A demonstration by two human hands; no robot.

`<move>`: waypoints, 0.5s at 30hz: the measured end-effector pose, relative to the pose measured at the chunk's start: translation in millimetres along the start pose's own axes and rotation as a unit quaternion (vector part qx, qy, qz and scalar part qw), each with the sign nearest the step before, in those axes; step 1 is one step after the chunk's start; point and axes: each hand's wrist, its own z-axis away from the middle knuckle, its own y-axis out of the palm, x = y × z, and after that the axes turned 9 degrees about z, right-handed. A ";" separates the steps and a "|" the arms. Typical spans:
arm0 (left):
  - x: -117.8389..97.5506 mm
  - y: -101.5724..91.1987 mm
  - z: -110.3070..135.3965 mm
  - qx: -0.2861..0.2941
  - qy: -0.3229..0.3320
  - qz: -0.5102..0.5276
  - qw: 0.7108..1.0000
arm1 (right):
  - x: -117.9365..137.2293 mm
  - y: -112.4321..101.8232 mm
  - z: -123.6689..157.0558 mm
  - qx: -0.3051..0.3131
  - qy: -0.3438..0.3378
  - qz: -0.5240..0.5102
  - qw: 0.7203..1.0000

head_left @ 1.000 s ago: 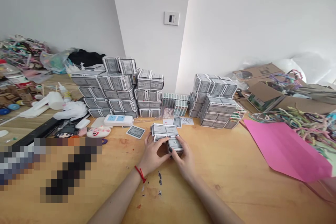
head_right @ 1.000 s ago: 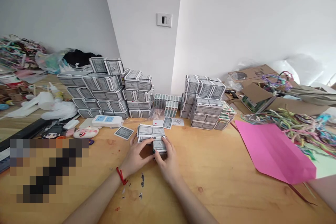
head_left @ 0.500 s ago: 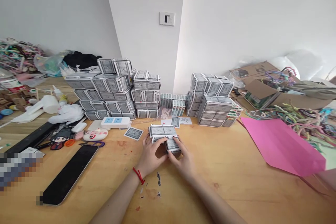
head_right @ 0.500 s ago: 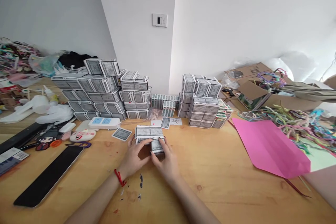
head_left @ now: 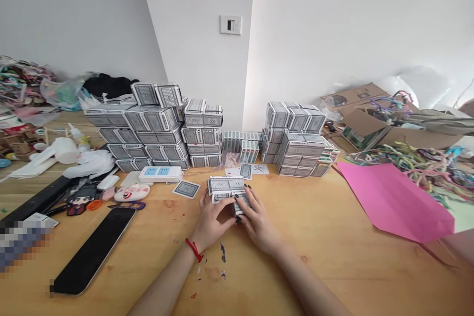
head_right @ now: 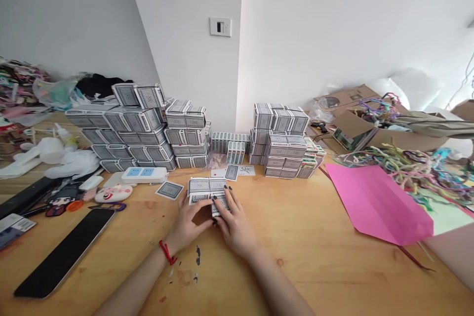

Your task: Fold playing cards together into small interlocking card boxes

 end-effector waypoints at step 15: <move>0.1 1.1 0.1 0.010 -0.009 0.002 1.000 | 11.7 14.3 -1.4 -0.085 0.097 -0.113 0.985</move>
